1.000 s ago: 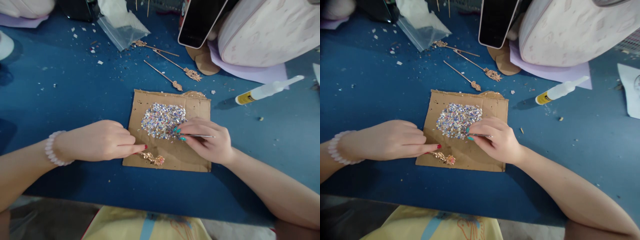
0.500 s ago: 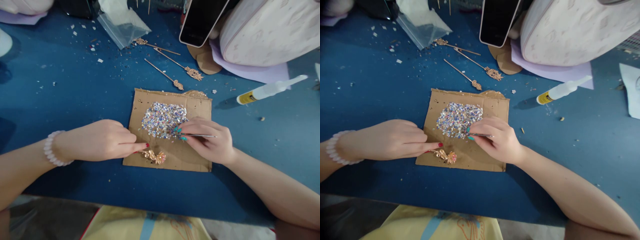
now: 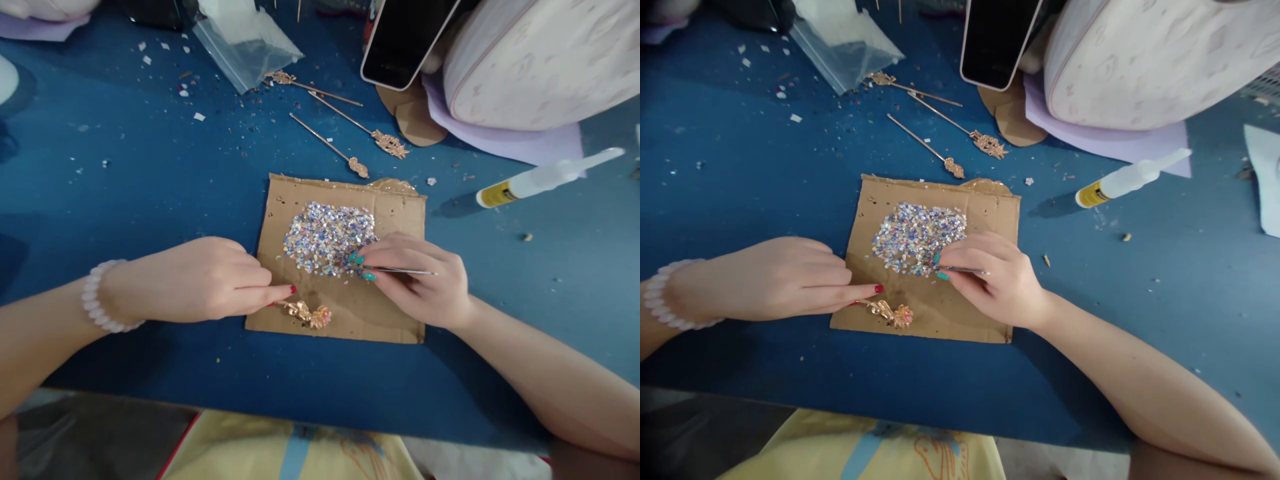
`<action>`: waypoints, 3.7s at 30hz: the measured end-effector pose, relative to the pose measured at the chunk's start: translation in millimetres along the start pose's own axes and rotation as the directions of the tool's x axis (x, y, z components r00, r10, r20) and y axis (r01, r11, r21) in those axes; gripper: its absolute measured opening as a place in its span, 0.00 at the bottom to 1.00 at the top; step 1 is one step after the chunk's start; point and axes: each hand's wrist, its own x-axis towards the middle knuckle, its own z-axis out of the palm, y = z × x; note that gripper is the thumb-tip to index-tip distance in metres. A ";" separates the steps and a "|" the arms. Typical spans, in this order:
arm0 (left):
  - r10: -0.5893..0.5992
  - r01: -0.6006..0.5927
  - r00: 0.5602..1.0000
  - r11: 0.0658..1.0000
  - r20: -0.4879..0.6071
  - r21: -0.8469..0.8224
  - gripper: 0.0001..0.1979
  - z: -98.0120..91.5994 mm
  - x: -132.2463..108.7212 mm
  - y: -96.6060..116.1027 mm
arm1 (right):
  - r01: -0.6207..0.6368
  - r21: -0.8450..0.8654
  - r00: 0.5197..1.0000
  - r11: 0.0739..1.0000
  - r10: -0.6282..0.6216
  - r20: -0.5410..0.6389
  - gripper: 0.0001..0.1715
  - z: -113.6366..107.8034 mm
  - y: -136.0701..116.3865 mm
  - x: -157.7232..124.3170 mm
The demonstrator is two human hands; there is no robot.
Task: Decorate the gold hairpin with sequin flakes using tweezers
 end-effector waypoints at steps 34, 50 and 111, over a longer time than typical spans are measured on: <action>-0.010 0.010 1.000 1.000 0.010 0.025 0.18 2.8 1.1 1.2 | 0.032 0.026 0.999 0.999 -0.033 0.027 0.13 -3.0 0.9 -1.8; -0.013 0.013 1.000 1.000 0.001 -0.002 0.22 2.3 1.1 -0.2 | -0.048 -0.073 0.997 0.996 0.044 -0.065 0.13 -1.0 -0.8 -3.3; -0.045 0.043 0.995 0.999 0.086 0.023 0.22 0.5 -3.1 0.7 | -0.102 0.021 0.988 0.995 0.103 -0.117 0.09 1.7 6.9 -3.7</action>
